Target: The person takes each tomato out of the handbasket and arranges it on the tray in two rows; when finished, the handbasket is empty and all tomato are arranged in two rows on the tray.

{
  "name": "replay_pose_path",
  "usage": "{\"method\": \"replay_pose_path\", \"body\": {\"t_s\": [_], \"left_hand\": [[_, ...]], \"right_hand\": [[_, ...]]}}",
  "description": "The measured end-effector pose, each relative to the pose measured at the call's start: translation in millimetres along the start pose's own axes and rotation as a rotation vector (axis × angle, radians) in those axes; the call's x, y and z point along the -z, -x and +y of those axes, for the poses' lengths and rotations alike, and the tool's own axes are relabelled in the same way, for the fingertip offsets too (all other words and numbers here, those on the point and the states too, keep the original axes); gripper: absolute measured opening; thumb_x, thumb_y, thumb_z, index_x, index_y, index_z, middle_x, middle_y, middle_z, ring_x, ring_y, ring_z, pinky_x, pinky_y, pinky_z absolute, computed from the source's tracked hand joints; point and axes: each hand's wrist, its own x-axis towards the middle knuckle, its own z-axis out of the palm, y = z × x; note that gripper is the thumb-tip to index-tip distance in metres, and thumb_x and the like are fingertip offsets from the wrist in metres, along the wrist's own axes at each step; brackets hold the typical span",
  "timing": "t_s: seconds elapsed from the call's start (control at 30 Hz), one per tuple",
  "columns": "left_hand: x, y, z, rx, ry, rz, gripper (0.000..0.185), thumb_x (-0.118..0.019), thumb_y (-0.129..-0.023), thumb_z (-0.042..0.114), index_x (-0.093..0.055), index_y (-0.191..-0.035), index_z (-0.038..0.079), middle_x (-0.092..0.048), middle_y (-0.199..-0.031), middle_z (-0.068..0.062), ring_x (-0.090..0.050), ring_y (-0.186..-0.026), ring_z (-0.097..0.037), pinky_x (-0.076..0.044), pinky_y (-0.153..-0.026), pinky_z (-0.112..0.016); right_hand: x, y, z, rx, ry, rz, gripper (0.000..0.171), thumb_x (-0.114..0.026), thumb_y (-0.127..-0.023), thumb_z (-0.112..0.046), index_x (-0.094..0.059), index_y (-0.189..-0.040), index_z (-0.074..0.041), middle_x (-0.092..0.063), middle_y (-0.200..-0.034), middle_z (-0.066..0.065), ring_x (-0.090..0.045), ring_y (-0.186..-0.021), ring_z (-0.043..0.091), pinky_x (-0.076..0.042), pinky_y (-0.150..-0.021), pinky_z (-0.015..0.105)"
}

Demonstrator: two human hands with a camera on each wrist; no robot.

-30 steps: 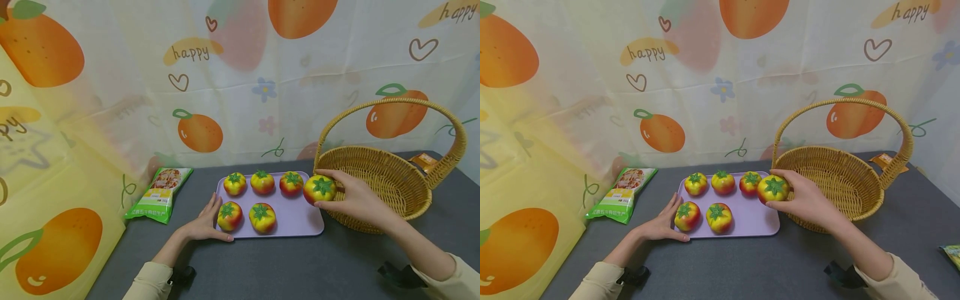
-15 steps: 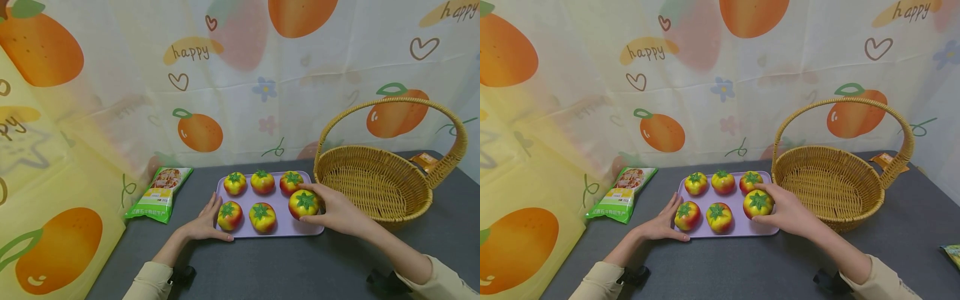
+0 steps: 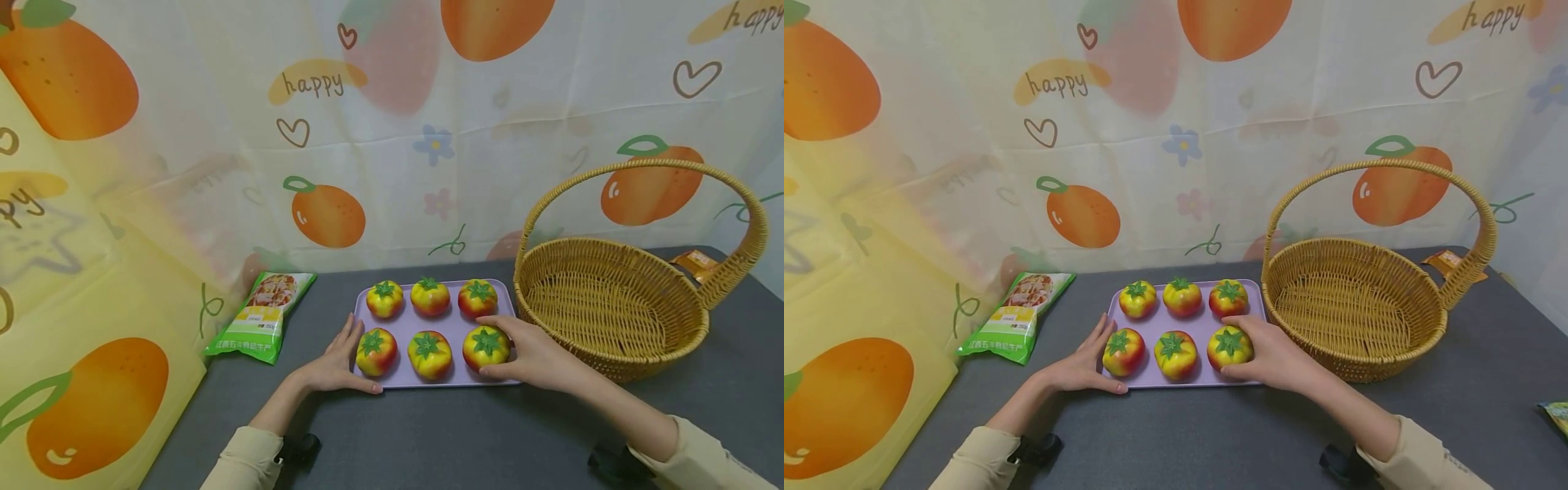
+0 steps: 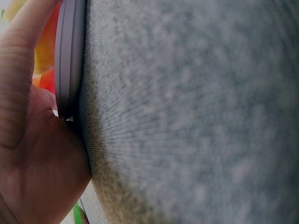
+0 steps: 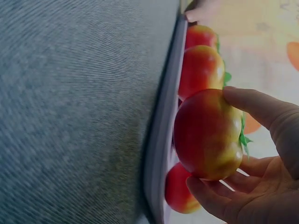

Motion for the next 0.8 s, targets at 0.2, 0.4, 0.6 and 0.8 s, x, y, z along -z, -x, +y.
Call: {"method": "replay_pose_path", "body": {"t_s": [0.2, 0.4, 0.6, 0.8], "left_hand": [[-0.1, -0.2, 0.1, -0.005, 0.003, -0.005, 0.127, -0.078, -0.069, 0.061, 0.001, -0.158, 0.016, 0.025, -0.160, -0.009, 0.008, -0.146, -0.042, -0.005, -0.111, -0.065], [0.1, -1.4, 0.2, -0.011, -0.007, -0.003, 0.127, -0.078, -0.070, 0.061, 0.001, -0.157, 0.015, 0.024, -0.160, -0.009, 0.008, -0.146, -0.041, -0.004, -0.112, -0.064], [0.2, -1.5, -2.4, -0.013, -0.002, 0.006, 0.127, -0.078, -0.070, 0.061, 0.003, -0.157, 0.017, 0.023, -0.160, -0.010, 0.009, -0.146, -0.041, -0.004, -0.111, -0.065], [5.5, 9.6, -0.9, -0.169, 0.120, 0.144, 0.109, -0.072, -0.081, 0.050, -0.002, -0.158, 0.017, 0.015, -0.163, -0.008, 0.007, -0.147, -0.036, -0.005, -0.110, -0.067]], "right_hand": [[-5.8, -1.0, 2.4, 0.002, 0.019, -0.005, 0.070, -0.082, -0.078, -0.037, -0.055, -0.134, -0.004, -0.060, -0.127, 0.013, -0.058, -0.106, 0.022, -0.046, -0.093, 0.049], [-7.7, -3.0, 2.0, 0.006, 0.025, -0.012, 0.071, -0.081, -0.078, -0.039, -0.055, -0.133, -0.003, -0.060, -0.125, 0.012, -0.058, -0.105, 0.021, -0.046, -0.092, 0.048], [-8.4, -4.1, 2.1, -0.003, 0.028, -0.016, 0.073, -0.080, -0.079, -0.042, -0.053, -0.135, -0.002, -0.059, -0.128, 0.014, -0.058, -0.109, 0.024, -0.045, -0.094, 0.050], [6.3, 5.9, -8.5, 0.012, 0.053, 0.052, 0.078, -0.075, -0.083, -0.046, -0.046, -0.142, -0.004, -0.051, -0.139, 0.018, -0.052, -0.122, 0.034, -0.043, -0.097, 0.055]]}}
